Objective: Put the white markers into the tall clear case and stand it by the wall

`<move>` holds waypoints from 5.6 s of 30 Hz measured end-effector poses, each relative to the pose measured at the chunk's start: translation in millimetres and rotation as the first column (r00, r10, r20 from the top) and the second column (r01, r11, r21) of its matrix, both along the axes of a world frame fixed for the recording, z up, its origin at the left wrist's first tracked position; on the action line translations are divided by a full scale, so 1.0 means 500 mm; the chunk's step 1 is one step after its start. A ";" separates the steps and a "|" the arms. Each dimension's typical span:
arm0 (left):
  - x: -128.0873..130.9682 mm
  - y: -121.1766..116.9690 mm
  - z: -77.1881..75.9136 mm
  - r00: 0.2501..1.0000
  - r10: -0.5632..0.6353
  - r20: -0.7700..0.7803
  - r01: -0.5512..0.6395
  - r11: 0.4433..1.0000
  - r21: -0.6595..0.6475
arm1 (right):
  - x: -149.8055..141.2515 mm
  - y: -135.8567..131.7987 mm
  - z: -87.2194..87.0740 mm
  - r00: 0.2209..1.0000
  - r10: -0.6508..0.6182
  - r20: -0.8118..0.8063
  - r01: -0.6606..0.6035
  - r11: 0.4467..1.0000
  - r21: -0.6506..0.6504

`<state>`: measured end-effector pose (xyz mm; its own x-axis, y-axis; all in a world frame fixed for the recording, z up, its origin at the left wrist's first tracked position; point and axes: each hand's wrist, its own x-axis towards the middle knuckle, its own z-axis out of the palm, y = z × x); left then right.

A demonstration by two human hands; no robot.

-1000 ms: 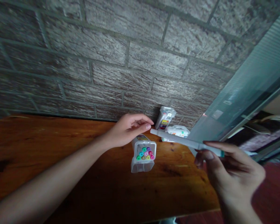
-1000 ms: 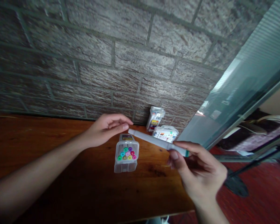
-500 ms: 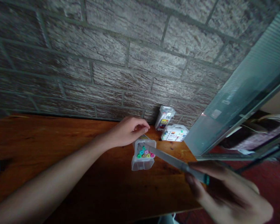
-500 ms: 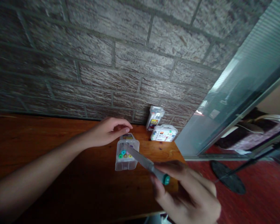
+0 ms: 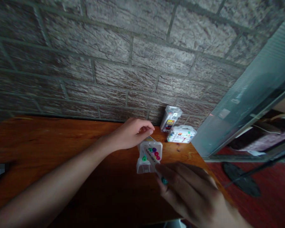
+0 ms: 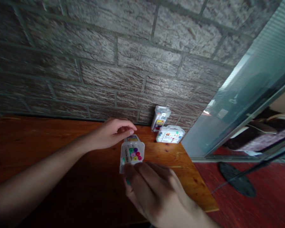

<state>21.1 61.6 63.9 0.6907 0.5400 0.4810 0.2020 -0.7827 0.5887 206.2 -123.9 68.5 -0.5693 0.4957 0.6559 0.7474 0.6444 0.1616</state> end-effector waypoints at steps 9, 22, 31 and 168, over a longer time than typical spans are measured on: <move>0.002 0.000 -0.009 0.999 -0.021 0.024 0.021 1.000 -0.005 | -0.030 0.066 -0.040 0.997 -0.056 0.055 0.060 0.995 -0.079; 0.007 -0.003 -0.009 1.000 0.005 -0.005 -0.005 1.000 0.011 | -0.024 0.114 -0.100 0.982 -0.167 -0.085 0.144 0.963 -0.229; 0.006 -0.006 -0.004 1.000 0.015 0.000 -0.015 1.000 0.012 | -0.036 0.122 -0.104 0.982 -0.157 -0.106 0.136 0.975 -0.178; 0.008 0.018 -0.122 0.973 0.230 -0.033 -0.232 0.955 -0.187 | 0.175 0.250 -0.174 0.125 -0.309 -0.943 -0.679 0.667 -0.309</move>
<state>25.0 70.6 2.9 0.5409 0.7656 0.3483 0.3710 -0.5889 0.7180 293.9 0.9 -18.5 0.0673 0.9513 0.3009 -0.2268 0.3083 -0.9239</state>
